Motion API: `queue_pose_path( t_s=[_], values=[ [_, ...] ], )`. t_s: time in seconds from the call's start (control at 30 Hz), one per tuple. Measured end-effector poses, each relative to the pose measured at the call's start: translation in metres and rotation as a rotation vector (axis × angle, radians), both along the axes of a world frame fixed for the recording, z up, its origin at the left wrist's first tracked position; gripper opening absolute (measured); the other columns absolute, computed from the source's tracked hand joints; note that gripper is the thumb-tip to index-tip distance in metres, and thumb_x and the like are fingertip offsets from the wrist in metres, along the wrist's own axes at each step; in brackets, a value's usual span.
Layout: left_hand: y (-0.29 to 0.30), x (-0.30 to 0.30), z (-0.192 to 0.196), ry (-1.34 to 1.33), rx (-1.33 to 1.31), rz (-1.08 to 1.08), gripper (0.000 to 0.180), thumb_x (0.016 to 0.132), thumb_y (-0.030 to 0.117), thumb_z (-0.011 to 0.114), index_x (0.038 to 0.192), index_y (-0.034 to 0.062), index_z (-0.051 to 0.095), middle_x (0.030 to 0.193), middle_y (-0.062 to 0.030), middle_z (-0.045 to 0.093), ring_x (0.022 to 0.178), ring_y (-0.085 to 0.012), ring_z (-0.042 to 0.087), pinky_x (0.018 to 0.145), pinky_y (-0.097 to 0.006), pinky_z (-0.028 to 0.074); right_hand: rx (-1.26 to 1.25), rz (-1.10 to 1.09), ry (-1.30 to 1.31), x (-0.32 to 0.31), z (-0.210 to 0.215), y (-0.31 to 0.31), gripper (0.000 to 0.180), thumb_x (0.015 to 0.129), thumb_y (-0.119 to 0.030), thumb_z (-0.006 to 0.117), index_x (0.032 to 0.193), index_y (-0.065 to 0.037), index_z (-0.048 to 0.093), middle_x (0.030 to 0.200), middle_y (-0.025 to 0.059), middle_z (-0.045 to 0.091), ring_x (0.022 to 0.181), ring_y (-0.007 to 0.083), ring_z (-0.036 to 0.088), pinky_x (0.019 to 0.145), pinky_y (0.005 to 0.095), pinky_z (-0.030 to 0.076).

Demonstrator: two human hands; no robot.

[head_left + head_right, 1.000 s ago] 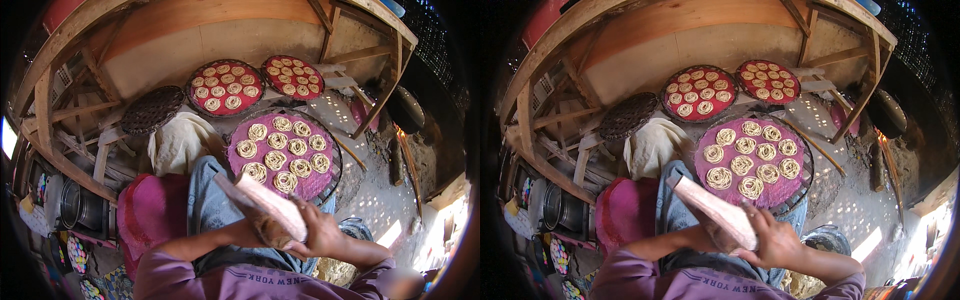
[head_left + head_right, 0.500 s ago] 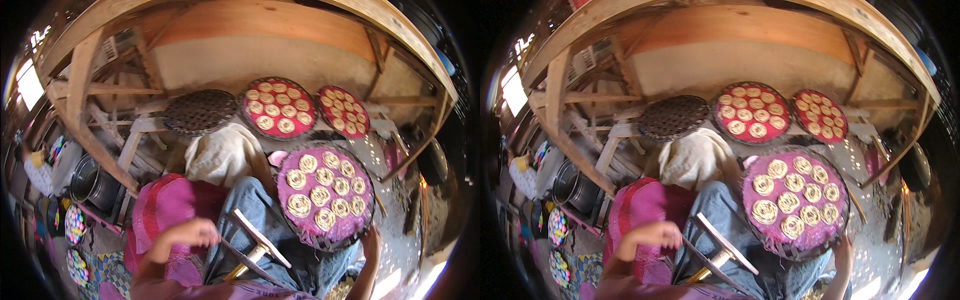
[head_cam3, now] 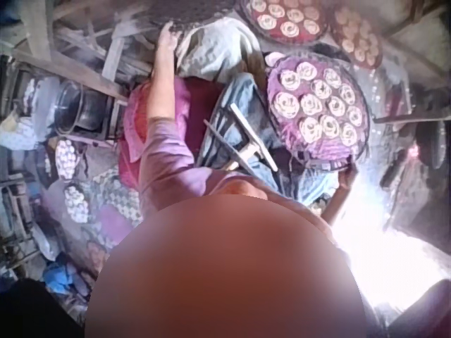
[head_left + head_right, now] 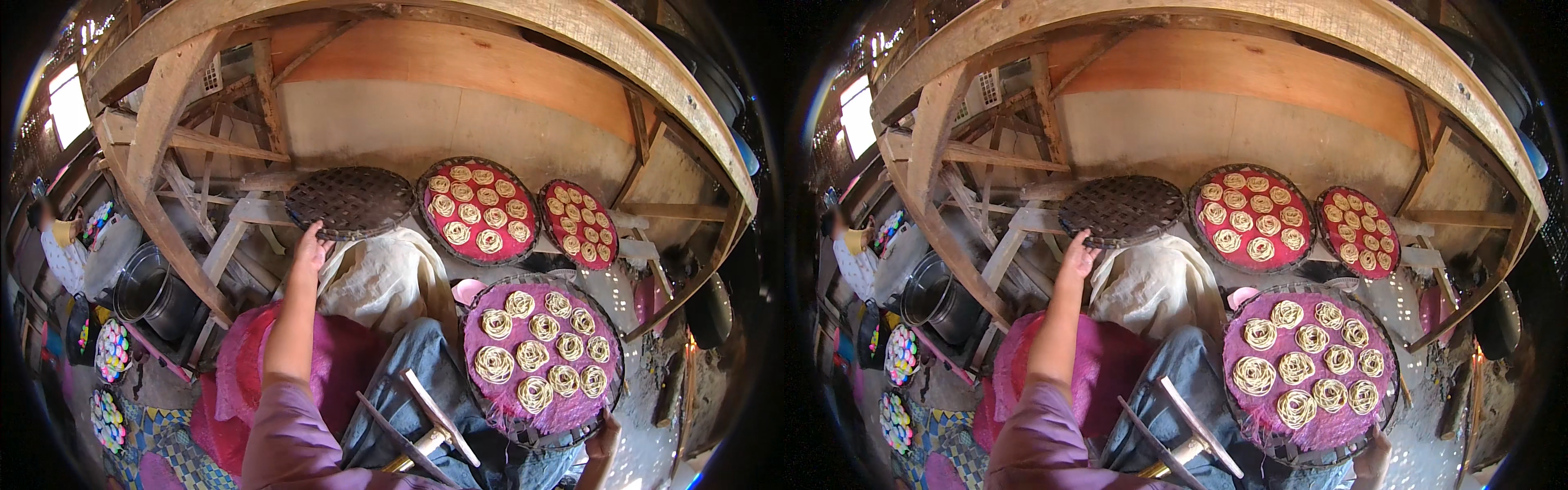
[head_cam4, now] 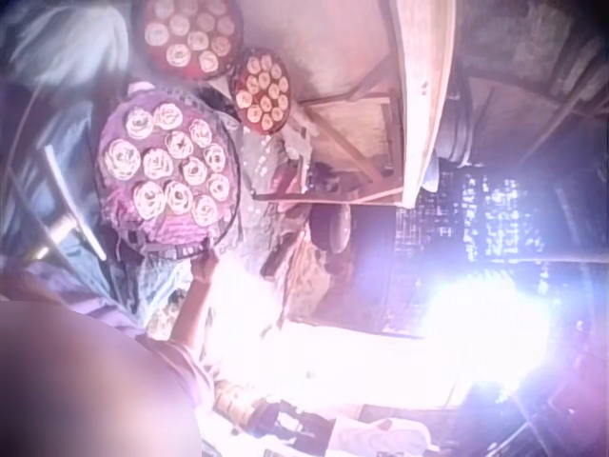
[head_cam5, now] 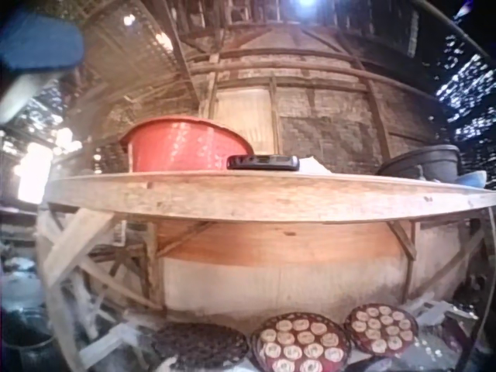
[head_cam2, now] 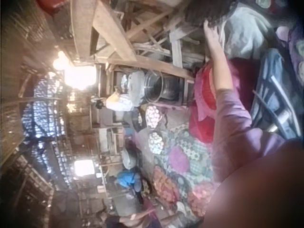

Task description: The person scoops dough from a bowl and loads it into a piping bag, then pipes spiral-shaped dough onto round trays. The person repeats this process across multiple trays, occasionally adjusting the bag and refilling it.

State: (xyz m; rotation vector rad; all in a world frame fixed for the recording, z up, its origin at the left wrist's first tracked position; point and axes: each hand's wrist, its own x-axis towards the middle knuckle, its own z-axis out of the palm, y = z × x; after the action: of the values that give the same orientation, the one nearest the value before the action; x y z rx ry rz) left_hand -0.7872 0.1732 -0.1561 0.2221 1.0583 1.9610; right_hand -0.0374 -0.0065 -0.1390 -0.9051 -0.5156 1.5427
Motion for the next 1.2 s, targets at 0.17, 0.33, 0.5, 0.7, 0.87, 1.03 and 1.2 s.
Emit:
queue_pose_path(
  t_s=[0.17, 0.33, 0.5, 0.7, 0.87, 1.03, 1.2],
  values=[
    [-0.097, -0.006, 0.042, 0.074, 0.226, 0.091, 0.046, 0.082, 0.022, 0.072, 0.122, 0.0067, 0.055, 0.122, -0.0070, 0.059, 0.107, -0.0232, 0.059, 0.093, -0.042, 0.047, 0.052, 0.093, 0.036, -0.045, 0.034, 0.026, 0.034, 0.089, -0.017, 0.060, 0.117, 0.001, 0.058, 0.115, 0.0122, 0.065, 0.105, 0.0270, 0.063, 0.092, 0.0426, 0.049],
    [-0.281, 0.019, 0.098, 0.465, 0.189, 0.288, 0.038, 0.086, 0.021, 0.067, 0.118, 0.0037, 0.056, 0.113, -0.0062, 0.061, 0.103, -0.0222, 0.060, 0.087, -0.039, 0.047, 0.054, 0.228, 0.049, -0.140, 0.058, 0.106, 0.033, 0.092, -0.016, 0.055, 0.122, -0.004, 0.055, 0.112, 0.0081, 0.063, 0.100, 0.0234, 0.062, 0.074, 0.0426, 0.055],
    [-0.434, 0.042, 0.122, 0.476, -0.028, 0.634, 0.031, 0.087, 0.015, 0.063, 0.114, 0.0022, 0.057, 0.106, -0.0059, 0.063, 0.097, -0.0195, 0.060, 0.085, -0.035, 0.048, 0.164, 0.499, 0.148, -0.284, 0.062, 0.193, 0.030, 0.099, -0.017, 0.047, 0.126, -0.005, 0.050, 0.120, 0.0121, 0.059, 0.110, 0.0289, 0.058, 0.092, 0.0463, 0.050],
    [-0.516, 0.063, 0.106, 0.512, -0.026, 0.691, 0.030, 0.086, 0.010, 0.062, 0.114, 0.0006, 0.056, 0.107, -0.0078, 0.062, 0.097, -0.0194, 0.060, 0.086, -0.034, 0.048, 0.117, 0.640, 0.330, -0.473, 0.045, 0.253, 0.025, 0.099, -0.017, 0.046, 0.120, -0.004, 0.052, 0.120, 0.0126, 0.060, 0.115, 0.0273, 0.054, 0.103, 0.0473, 0.041],
    [-0.538, 0.073, 0.097, 0.546, -0.089, 0.677, 0.033, 0.085, 0.007, 0.060, 0.117, -0.0016, 0.054, 0.111, -0.0098, 0.063, 0.098, -0.0195, 0.060, 0.087, -0.033, 0.048, -0.041, 0.554, 0.342, -0.569, 0.021, 0.259, 0.022, 0.100, -0.016, 0.041, 0.115, -0.005, 0.053, 0.110, 0.0128, 0.062, 0.103, 0.0294, 0.059, 0.096, 0.0501, 0.046],
    [-0.529, 0.075, 0.091, 0.522, -0.129, 0.621, 0.031, 0.082, 0.005, 0.060, 0.112, -0.0015, 0.056, 0.104, -0.0101, 0.064, 0.094, -0.0220, 0.061, 0.086, -0.036, 0.049, -0.126, 0.522, 0.208, -0.591, 0.023, 0.257, 0.025, 0.101, -0.019, 0.036, 0.109, -0.005, 0.056, 0.098, 0.0119, 0.066, 0.089, 0.0295, 0.063, 0.090, 0.0502, 0.049],
    [-0.502, 0.084, 0.094, 0.487, -0.114, 0.536, 0.031, 0.081, 0.007, 0.061, 0.110, -0.0020, 0.057, 0.100, -0.0091, 0.065, 0.088, -0.0202, 0.063, 0.081, -0.033, 0.050, -0.045, 0.744, 0.282, -0.569, 0.058, 0.260, 0.043, 0.102, -0.030, 0.038, 0.135, -0.002, 0.042, 0.135, 0.0178, 0.048, 0.123, 0.0352, 0.048, 0.105, 0.0566, 0.036]
  ],
)
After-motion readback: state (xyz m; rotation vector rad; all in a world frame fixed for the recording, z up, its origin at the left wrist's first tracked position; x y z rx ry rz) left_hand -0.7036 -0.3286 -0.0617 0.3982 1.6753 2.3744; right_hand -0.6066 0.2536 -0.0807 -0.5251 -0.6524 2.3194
